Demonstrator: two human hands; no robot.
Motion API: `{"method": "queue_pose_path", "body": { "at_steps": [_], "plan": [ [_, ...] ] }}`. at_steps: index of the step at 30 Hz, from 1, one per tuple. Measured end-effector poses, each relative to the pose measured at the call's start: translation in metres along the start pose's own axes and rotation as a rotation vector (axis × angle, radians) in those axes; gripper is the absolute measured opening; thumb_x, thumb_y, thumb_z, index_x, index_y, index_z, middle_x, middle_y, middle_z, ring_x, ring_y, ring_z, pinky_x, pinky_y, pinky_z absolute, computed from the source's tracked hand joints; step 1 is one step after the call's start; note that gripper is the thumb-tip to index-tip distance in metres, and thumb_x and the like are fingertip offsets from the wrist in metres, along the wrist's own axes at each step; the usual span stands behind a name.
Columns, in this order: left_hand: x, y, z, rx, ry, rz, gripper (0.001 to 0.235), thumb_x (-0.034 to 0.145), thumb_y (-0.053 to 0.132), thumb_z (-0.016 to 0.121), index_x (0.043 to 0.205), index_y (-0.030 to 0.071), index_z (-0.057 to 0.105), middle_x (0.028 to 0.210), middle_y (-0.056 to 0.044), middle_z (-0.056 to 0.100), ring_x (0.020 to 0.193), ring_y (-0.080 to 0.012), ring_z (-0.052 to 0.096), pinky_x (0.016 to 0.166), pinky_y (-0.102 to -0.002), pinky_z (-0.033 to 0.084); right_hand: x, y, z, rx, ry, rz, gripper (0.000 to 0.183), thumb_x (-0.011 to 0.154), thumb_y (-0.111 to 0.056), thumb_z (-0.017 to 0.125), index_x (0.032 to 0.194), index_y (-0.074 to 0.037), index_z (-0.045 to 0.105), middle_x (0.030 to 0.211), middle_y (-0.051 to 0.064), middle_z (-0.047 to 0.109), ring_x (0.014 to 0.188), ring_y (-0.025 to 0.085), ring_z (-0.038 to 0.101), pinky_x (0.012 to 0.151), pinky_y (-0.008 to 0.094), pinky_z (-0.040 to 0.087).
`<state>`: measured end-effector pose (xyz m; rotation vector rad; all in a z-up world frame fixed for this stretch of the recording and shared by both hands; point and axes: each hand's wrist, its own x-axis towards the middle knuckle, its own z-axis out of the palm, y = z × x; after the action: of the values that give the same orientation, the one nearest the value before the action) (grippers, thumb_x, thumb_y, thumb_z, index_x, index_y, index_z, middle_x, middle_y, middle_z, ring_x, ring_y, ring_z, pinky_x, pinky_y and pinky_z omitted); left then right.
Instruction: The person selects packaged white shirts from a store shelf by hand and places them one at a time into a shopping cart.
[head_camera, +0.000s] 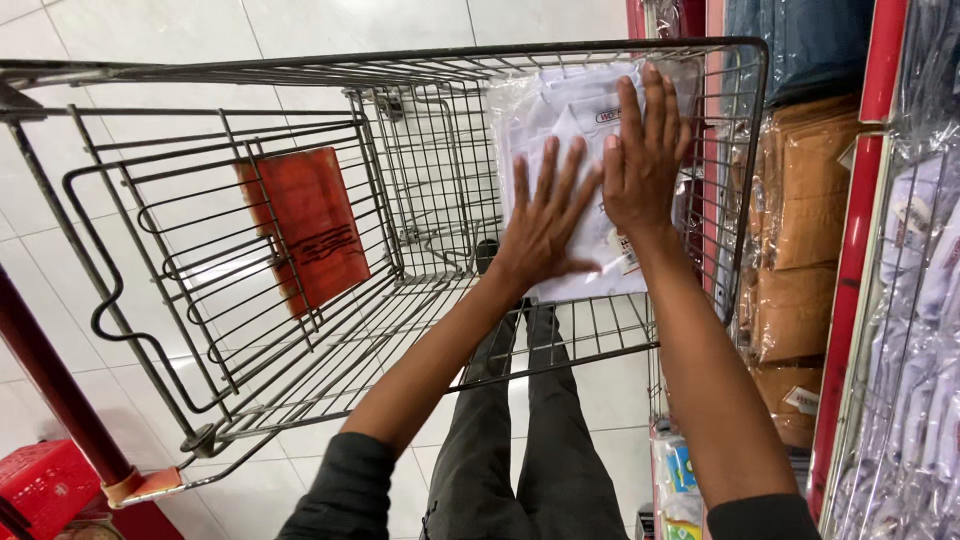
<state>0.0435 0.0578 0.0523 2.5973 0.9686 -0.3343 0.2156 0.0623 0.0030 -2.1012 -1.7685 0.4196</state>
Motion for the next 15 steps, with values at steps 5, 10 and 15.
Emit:
{"method": "queue_pose_path", "body": {
  "at_steps": [5,10,15],
  "plan": [
    [-0.019,0.001,0.018,0.100,0.051,0.089,0.142,0.064,0.099,0.065,0.168,0.019,0.011,0.173,-0.018,0.007,0.158,-0.0481,0.007,0.120,-0.075,0.007,-0.003,0.002,-0.012,0.051,-0.040,-0.066,0.056,0.115,-0.033,0.028,0.168,-0.018,0.019,0.174,0.013,0.012,0.163,0.033,0.014,0.127,0.061,0.020],
    [-0.019,0.006,0.022,0.155,0.033,0.063,0.138,0.065,0.096,0.065,0.169,0.026,0.008,0.173,-0.015,0.004,0.158,-0.0474,0.006,0.121,-0.075,0.009,-0.021,0.007,-0.030,0.036,-0.195,-0.063,0.059,0.122,-0.040,0.025,0.170,-0.015,0.001,0.174,0.017,-0.010,0.164,0.038,-0.006,0.137,0.056,0.001],
    [-0.019,0.011,0.014,0.054,0.015,0.050,0.142,0.059,0.081,0.082,0.168,0.023,0.011,0.173,-0.019,0.004,0.158,-0.0480,0.004,0.125,-0.070,0.007,-0.061,-0.005,-0.067,-0.029,-0.412,-0.040,0.099,0.093,-0.019,0.072,0.165,0.004,0.009,0.165,0.038,0.006,0.153,0.056,0.012,0.117,0.062,0.038]
  ]
}}
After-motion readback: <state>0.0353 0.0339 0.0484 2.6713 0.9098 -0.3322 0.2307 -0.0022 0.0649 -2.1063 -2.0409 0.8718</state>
